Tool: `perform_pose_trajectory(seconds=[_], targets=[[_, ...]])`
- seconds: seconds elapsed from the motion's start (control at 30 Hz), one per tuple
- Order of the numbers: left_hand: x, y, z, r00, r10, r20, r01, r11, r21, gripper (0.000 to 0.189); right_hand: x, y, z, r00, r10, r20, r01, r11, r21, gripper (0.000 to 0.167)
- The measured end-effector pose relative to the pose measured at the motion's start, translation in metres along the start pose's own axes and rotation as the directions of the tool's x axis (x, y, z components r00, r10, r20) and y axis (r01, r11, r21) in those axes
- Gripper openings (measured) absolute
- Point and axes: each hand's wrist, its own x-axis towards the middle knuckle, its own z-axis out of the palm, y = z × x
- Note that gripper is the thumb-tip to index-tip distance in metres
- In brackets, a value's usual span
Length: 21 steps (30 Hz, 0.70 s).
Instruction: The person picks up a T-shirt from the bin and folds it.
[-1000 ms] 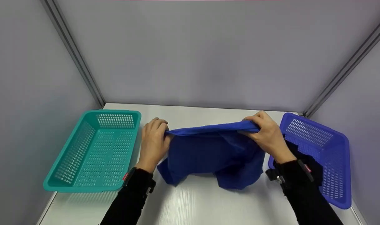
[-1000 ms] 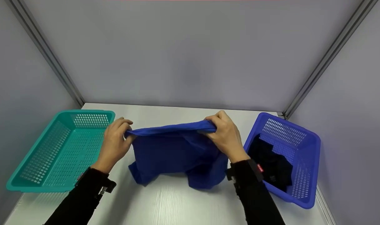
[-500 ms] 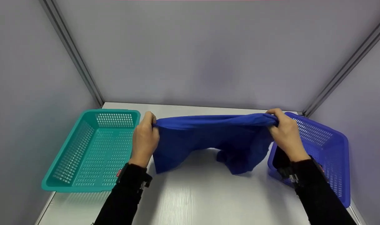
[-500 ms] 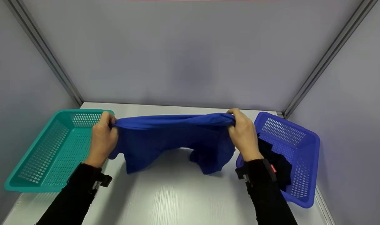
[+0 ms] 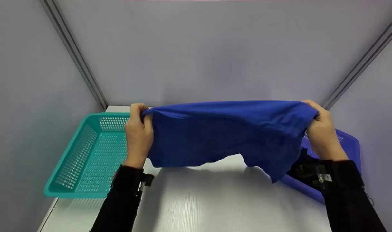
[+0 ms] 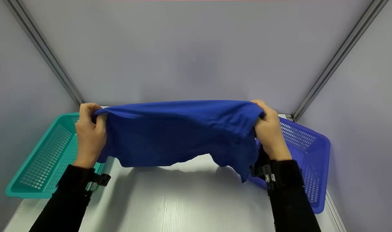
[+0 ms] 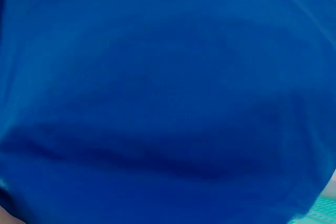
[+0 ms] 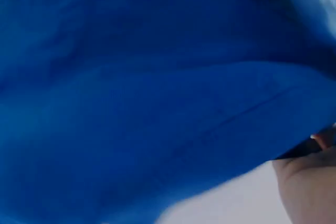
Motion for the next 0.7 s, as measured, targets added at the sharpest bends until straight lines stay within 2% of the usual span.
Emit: perform_pose_trajectory(seconds=[0.07,0.1,0.17,0.2,0.27,0.33,0.4,0.43,0.47,0.5,0.57,0.63,0.7], targets=[[0.003,0.0,0.0,1.0,0.002,0.017,-0.002,1.0,0.009,0.006,0.002,-0.002,0.0,1.0,-0.008,-0.024,0.006,0.997,-0.081,0.026],[0.005,0.0,0.001,0.999,-0.004,0.032,0.004,1.0,0.023,0.006,0.003,-0.002,0.001,0.999,-0.02,-0.04,0.012,0.982,-0.191,0.026],[0.009,-0.002,0.002,0.997,-0.028,0.076,0.022,0.997,0.068,0.007,0.006,-0.002,0.003,0.998,-0.035,-0.057,0.009,0.915,-0.404,0.026],[0.011,-0.004,0.003,0.994,-0.042,0.098,0.032,0.995,0.099,0.008,0.008,-0.001,0.004,0.998,-0.013,-0.057,-0.015,0.89,-0.456,0.027],[0.015,-0.007,0.005,0.988,-0.064,0.139,0.04,0.985,0.166,0.008,0.011,-0.001,0.005,0.997,0.064,-0.046,-0.078,0.876,-0.476,0.029],[0.023,-0.009,0.006,0.986,-0.055,0.157,0.019,0.974,0.224,0.008,0.016,0.001,0.006,0.987,0.159,-0.009,-0.152,0.924,-0.351,0.029],[0.031,-0.009,0.008,0.989,-0.024,0.144,-0.013,0.969,0.248,0.007,0.021,0.003,0.008,0.968,0.247,0.032,-0.242,0.963,-0.119,0.029],[0.036,-0.008,0.008,0.992,-0.004,0.128,-0.028,0.969,0.247,0.006,0.024,0.004,0.01,0.963,0.265,0.054,-0.267,0.963,0.024,0.03],[0.041,-0.007,0.008,0.994,0.023,0.105,-0.048,0.969,0.242,0.005,0.027,0.005,0.012,0.962,0.263,0.071,-0.271,0.95,0.154,0.032],[0.045,-0.005,0.008,0.996,0.047,0.078,-0.064,0.971,0.23,0.004,0.029,0.007,0.014,0.964,0.249,0.091,-0.264,0.919,0.291,0.034],[0.052,-0.001,0.006,0.996,0.087,0.019,-0.089,0.977,0.193,0.005,0.031,0.009,0.018,0.974,0.197,0.108,-0.225,0.854,0.47,0.038],[0.053,0.002,0.004,0.992,0.125,-0.025,-0.119,0.978,0.169,0.007,0.029,0.013,0.02,0.983,0.14,0.12,-0.183,0.796,0.576,0.041],[0.048,0.001,0.001,0.986,0.166,-0.029,-0.159,0.973,0.165,0.009,0.023,0.022,0.02,0.985,0.093,0.148,-0.162,0.803,0.573,0.043]])
